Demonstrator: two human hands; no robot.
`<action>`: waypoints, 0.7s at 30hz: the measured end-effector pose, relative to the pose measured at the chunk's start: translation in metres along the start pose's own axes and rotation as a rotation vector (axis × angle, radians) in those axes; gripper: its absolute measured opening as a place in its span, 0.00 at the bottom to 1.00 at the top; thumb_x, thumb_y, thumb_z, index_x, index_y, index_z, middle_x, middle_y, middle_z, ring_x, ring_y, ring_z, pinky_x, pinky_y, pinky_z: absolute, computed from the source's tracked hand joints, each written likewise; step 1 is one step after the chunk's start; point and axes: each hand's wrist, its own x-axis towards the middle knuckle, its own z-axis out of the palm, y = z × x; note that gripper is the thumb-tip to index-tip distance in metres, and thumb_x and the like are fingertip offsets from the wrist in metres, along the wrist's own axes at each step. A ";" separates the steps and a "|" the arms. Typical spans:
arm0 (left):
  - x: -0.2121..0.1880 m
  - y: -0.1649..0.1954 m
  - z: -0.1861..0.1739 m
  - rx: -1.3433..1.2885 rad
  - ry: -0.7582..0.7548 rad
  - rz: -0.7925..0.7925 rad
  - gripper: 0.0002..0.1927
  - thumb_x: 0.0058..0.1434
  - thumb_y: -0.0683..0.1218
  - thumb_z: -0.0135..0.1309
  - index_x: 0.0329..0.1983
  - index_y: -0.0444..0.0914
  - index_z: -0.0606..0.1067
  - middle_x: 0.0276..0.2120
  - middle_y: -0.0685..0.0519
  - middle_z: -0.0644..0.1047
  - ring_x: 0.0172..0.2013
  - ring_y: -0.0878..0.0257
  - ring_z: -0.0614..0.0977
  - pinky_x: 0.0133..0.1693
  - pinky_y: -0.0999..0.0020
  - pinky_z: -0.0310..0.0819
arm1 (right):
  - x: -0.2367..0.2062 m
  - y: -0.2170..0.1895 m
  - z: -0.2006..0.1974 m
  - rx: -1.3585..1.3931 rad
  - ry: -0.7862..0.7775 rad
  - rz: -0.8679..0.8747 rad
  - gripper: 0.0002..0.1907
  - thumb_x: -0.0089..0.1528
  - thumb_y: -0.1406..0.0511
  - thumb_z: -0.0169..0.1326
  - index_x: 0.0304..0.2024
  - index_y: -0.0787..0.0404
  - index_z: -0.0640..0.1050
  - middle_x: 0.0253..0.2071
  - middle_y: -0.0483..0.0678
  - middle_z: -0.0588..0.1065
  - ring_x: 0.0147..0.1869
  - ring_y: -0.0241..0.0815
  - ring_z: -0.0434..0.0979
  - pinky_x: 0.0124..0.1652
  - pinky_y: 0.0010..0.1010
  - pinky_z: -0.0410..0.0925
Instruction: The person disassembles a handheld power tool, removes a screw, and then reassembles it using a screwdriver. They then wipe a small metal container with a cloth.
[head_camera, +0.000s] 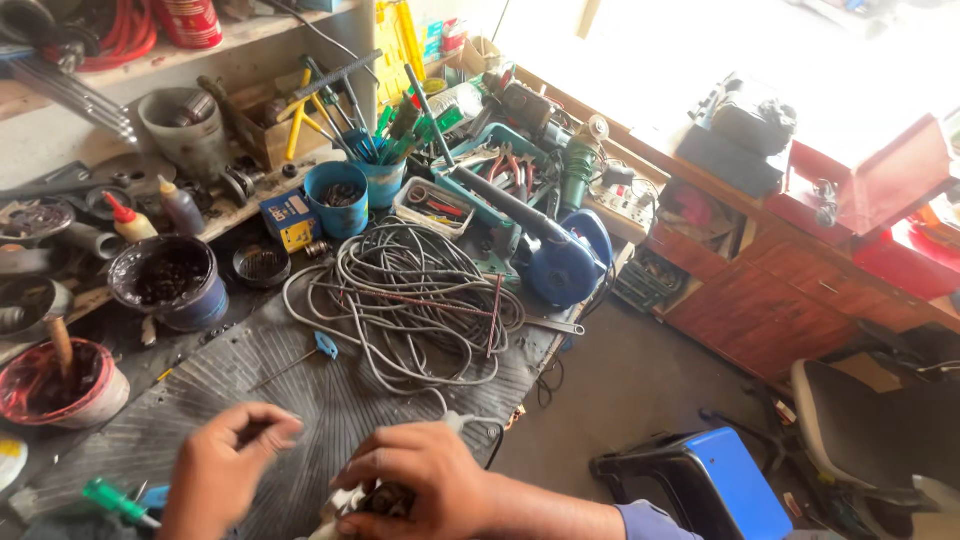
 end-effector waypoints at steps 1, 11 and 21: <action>-0.014 0.006 0.003 -0.175 -0.048 0.088 0.05 0.57 0.43 0.63 0.36 0.38 0.82 0.29 0.53 0.84 0.33 0.68 0.85 0.38 0.72 0.80 | 0.000 -0.003 0.000 0.039 0.000 0.023 0.17 0.63 0.61 0.66 0.52 0.59 0.79 0.45 0.48 0.78 0.45 0.44 0.83 0.40 0.29 0.75; -0.082 0.036 0.043 -0.445 0.061 0.295 0.08 0.51 0.37 0.68 0.34 0.34 0.81 0.30 0.54 0.82 0.32 0.71 0.83 0.36 0.76 0.78 | -0.007 0.010 0.012 0.266 0.083 0.089 0.13 0.60 0.67 0.68 0.47 0.61 0.83 0.44 0.50 0.80 0.48 0.43 0.83 0.47 0.32 0.76; -0.104 0.069 0.043 -0.376 0.253 0.235 0.08 0.57 0.38 0.62 0.40 0.34 0.81 0.34 0.52 0.85 0.35 0.69 0.85 0.38 0.74 0.81 | -0.006 0.014 0.024 0.223 0.192 0.145 0.06 0.62 0.72 0.66 0.41 0.64 0.83 0.43 0.49 0.80 0.48 0.41 0.82 0.48 0.30 0.75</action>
